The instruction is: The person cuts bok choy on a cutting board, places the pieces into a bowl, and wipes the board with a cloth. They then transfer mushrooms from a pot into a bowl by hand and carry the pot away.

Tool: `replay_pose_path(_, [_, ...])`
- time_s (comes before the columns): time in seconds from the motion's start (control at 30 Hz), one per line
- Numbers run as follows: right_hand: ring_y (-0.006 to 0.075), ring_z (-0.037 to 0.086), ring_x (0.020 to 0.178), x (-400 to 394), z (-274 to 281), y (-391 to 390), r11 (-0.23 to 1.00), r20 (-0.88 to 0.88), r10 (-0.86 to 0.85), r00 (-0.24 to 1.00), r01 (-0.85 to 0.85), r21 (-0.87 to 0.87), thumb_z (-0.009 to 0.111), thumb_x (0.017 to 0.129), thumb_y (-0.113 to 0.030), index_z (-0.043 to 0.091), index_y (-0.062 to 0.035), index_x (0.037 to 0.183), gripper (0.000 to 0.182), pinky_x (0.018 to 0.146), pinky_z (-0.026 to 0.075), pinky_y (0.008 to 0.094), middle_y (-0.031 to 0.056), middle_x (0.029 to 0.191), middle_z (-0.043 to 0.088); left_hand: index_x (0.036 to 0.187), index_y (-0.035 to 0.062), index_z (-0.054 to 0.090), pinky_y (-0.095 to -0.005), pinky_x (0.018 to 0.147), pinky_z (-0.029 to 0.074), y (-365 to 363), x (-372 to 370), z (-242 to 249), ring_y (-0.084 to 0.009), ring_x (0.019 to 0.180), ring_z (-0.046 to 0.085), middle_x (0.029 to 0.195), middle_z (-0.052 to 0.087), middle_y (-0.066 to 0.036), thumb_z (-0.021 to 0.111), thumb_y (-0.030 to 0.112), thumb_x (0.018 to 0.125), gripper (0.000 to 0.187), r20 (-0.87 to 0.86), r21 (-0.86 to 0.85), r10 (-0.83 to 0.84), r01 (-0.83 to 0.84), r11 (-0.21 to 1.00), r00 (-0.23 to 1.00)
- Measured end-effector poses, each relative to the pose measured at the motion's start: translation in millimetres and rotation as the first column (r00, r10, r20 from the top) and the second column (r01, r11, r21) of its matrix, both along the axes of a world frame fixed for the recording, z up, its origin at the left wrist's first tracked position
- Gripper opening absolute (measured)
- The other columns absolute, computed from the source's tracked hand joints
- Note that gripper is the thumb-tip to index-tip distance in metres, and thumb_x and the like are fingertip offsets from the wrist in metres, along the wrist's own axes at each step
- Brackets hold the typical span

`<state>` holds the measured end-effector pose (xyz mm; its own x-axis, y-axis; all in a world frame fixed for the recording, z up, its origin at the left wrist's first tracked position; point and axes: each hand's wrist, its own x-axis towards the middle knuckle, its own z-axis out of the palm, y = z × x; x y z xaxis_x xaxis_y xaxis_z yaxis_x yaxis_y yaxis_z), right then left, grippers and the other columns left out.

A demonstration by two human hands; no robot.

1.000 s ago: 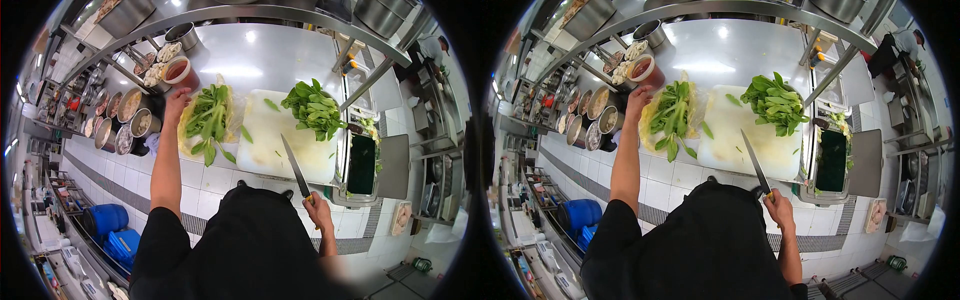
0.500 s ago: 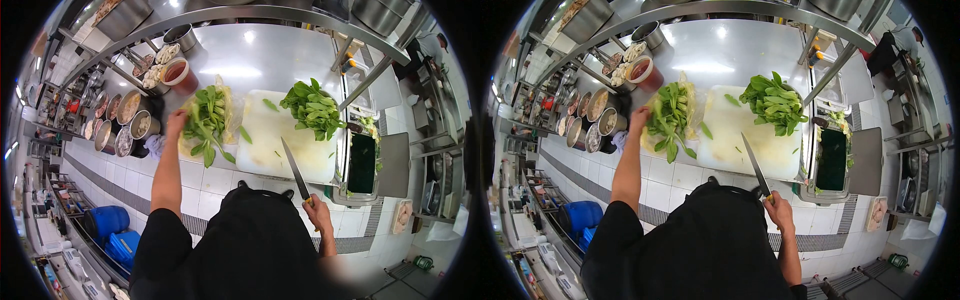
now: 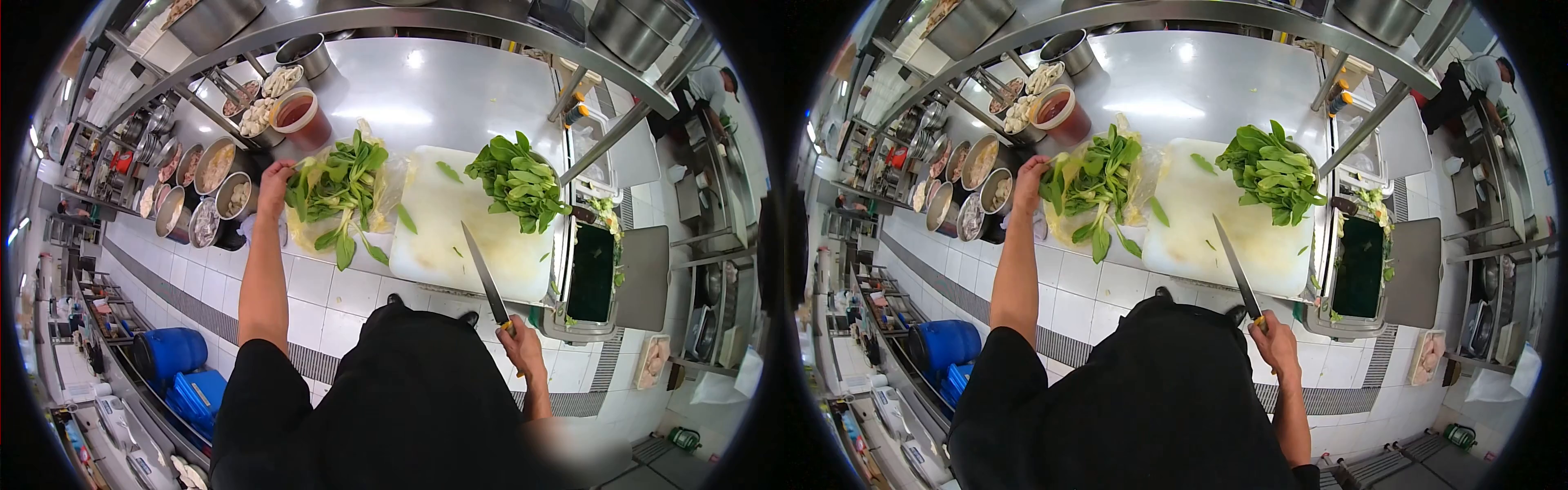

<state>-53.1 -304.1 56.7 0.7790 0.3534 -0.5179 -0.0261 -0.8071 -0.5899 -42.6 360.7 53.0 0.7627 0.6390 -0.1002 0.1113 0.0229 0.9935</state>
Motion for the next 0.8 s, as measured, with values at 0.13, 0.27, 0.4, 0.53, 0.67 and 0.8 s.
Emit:
replay_pose_path(0.13, [0.0501, 0.065, 0.082, -3.4, 2.4, -1.5, 1.000, 0.010, -0.023, 1.000, 0.023, 0.000, 0.067, 0.094, -0.037, 0.059, -0.0054, 0.107, 0.035, 0.071, 0.048, 0.0555, 0.0264, 0.080, 0.068, 0.101, 0.0015, 0.069, -0.0260, 0.074, 0.053, -21.4, 6.8, -3.0, -0.0130, 0.080, 0.065, 0.090, 0.069, -0.004, 0.057, 0.000, 0.091, 0.016, 0.018, -0.160, 0.010, -0.007, 0.987, 1.000])
replay_pose_path(0.27, [0.0495, 0.066, 0.081, -8.1, 3.7, -3.0, 1.000, 0.044, -0.009, 0.999, 0.009, 0.000, 0.067, 0.094, -0.036, 0.060, -0.0057, 0.109, 0.035, 0.070, 0.049, 0.0546, 0.0260, 0.079, 0.068, 0.102, 0.0022, 0.069, -0.0264, 0.077, 0.053, -55.4, 21.4, 19.2, -0.0135, 0.083, 0.066, 0.094, 0.070, -0.004, 0.059, 0.001, 0.091, 0.015, 0.041, -0.207, -0.054, 0.061, 0.977, 0.998])
replay_pose_path(0.4, [0.0493, 0.066, 0.081, -9.9, 5.4, -4.3, 1.000, 0.089, -0.019, 0.996, 0.019, 0.003, 0.067, 0.094, -0.036, 0.061, -0.0063, 0.110, 0.034, 0.070, 0.049, 0.0547, 0.0263, 0.078, 0.068, 0.108, 0.0052, 0.071, -0.0304, 0.092, 0.054, -130.8, 48.3, 30.9, -0.0185, 0.098, 0.069, 0.110, 0.072, -0.006, 0.062, 0.000, 0.090, 0.021, 0.017, 0.157, -0.354, 0.347, 0.925, 0.935])
replay_pose_path(0.53, [0.0499, 0.066, 0.080, -8.7, 12.0, -5.9, 0.999, 0.090, -0.036, 0.995, 0.037, -0.014, 0.066, 0.094, -0.037, 0.060, -0.0062, 0.110, 0.035, 0.070, 0.049, 0.0547, 0.0268, 0.077, 0.067, 0.111, 0.0088, 0.074, -0.0327, 0.092, 0.054, -204.1, 51.6, 25.6, -0.0239, 0.094, 0.070, 0.119, 0.070, -0.007, 0.065, 0.002, 0.086, 0.027, -0.190, 0.849, -0.599, 0.436, 0.298, 0.778])
replay_pose_path(0.67, [0.0503, 0.066, 0.081, -12.3, 9.9, -14.8, 0.996, 0.061, -0.088, 0.994, 0.089, -0.024, 0.066, 0.094, -0.038, 0.059, -0.0066, 0.110, 0.035, 0.070, 0.049, 0.0552, 0.0267, 0.077, 0.068, 0.113, 0.0126, 0.076, -0.0416, 0.095, 0.052, -230.7, 49.3, 31.9, -0.0344, 0.110, 0.064, 0.127, 0.064, -0.011, 0.070, 0.012, 0.083, 0.031, -0.366, 0.643, -0.443, 0.567, 0.516, 0.818])
replay_pose_path(0.8, [0.0455, 0.065, 0.069, -18.3, 4.5, -18.1, 0.993, 0.080, -0.119, 0.990, 0.120, -0.002, 0.068, 0.095, -0.036, 0.059, -0.0050, 0.108, 0.034, 0.064, 0.048, 0.0491, 0.0236, 0.069, 0.063, 0.119, 0.0134, 0.074, -0.0432, 0.095, 0.053, -276.5, 36.9, 12.5, -0.0341, 0.112, 0.063, 0.127, 0.060, -0.013, 0.072, 0.015, 0.083, 0.036, -0.486, 0.518, -0.485, 0.687, 0.510, 0.727])
